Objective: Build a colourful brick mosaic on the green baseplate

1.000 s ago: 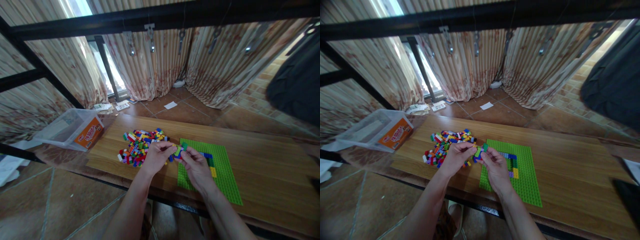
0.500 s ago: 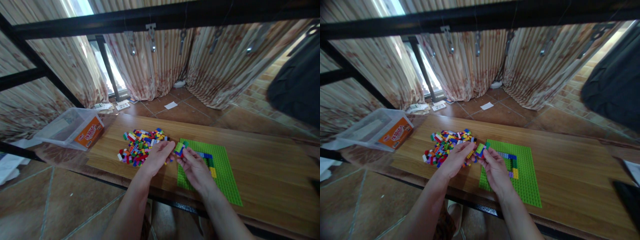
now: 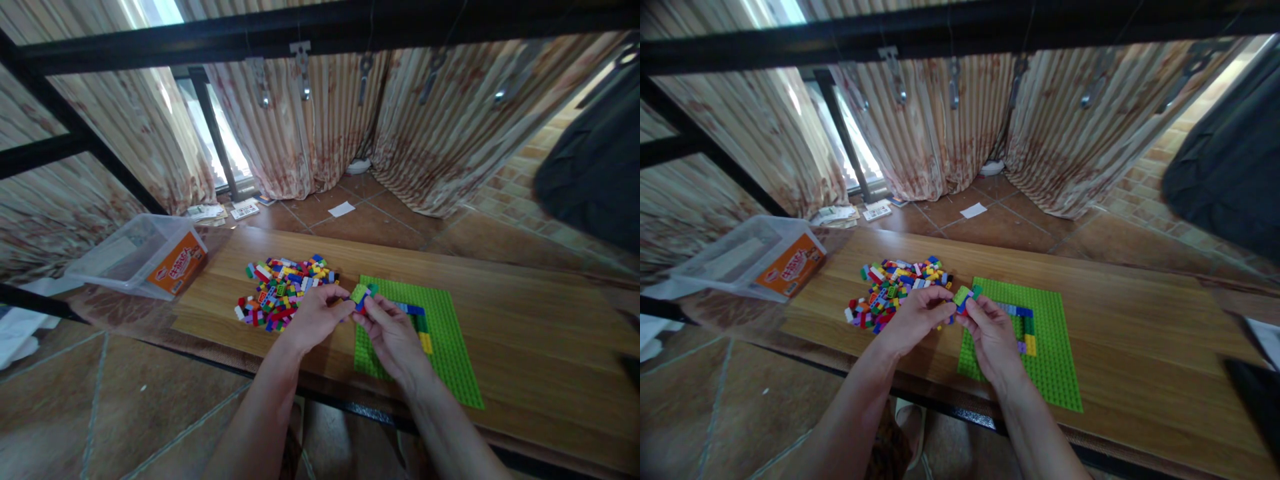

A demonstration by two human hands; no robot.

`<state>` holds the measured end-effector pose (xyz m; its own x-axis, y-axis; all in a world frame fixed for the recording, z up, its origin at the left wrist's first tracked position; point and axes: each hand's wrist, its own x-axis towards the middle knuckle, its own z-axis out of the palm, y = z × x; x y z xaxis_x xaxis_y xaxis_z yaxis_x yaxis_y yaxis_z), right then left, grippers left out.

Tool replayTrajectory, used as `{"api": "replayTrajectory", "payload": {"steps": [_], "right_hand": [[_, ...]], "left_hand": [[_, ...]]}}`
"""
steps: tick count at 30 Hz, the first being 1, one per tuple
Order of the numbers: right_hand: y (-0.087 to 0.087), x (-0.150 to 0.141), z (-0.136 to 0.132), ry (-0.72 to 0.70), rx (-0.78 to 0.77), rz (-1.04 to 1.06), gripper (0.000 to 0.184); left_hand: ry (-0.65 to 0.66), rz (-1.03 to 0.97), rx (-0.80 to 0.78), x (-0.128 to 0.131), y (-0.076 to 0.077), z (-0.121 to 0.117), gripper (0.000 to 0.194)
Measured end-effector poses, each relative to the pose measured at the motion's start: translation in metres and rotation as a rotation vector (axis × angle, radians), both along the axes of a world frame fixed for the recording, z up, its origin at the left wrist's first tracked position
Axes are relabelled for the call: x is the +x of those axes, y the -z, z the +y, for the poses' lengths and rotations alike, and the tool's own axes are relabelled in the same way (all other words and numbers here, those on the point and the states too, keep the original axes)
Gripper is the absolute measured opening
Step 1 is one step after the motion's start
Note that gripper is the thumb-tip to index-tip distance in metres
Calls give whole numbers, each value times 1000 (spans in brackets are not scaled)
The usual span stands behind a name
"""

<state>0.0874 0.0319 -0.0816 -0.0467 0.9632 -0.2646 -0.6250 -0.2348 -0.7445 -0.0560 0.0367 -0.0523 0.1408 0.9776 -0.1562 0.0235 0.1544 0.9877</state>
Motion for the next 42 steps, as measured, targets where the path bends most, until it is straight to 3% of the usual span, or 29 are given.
{"api": "replayTrajectory", "payload": {"steps": [6, 11, 14, 21, 27, 31, 38, 42], "right_hand": [[-2, -1, 0, -4, -23, 4, 20], [0, -3, -1, 25, 23, -86, 23], [2, -2, -2, 6, 48, -124, 21], [-1, 1, -1, -18, -40, 3, 17], [-3, 1, -3, 7, -39, -20, 20], [-4, 4, -4, 17, -54, -31, 22], [-4, 3, -6, 3, -51, -49, 20], [-4, 1, -6, 7, -52, -62, 21]], "left_hand": [[21, -151, -110, 1, 0, 0, 24], [39, 115, 87, 0, -1, 0, 24], [29, 171, 94, 0, 0, 0, 22], [-47, -131, -99, 3, 1, -1, 20], [-232, -384, -203, -15, -11, 4, 16], [-386, -234, -133, -38, -7, 11, 12], [-580, 325, 67, -61, 15, 24, 8], [-579, 343, 67, -60, 18, 26, 14]]}}
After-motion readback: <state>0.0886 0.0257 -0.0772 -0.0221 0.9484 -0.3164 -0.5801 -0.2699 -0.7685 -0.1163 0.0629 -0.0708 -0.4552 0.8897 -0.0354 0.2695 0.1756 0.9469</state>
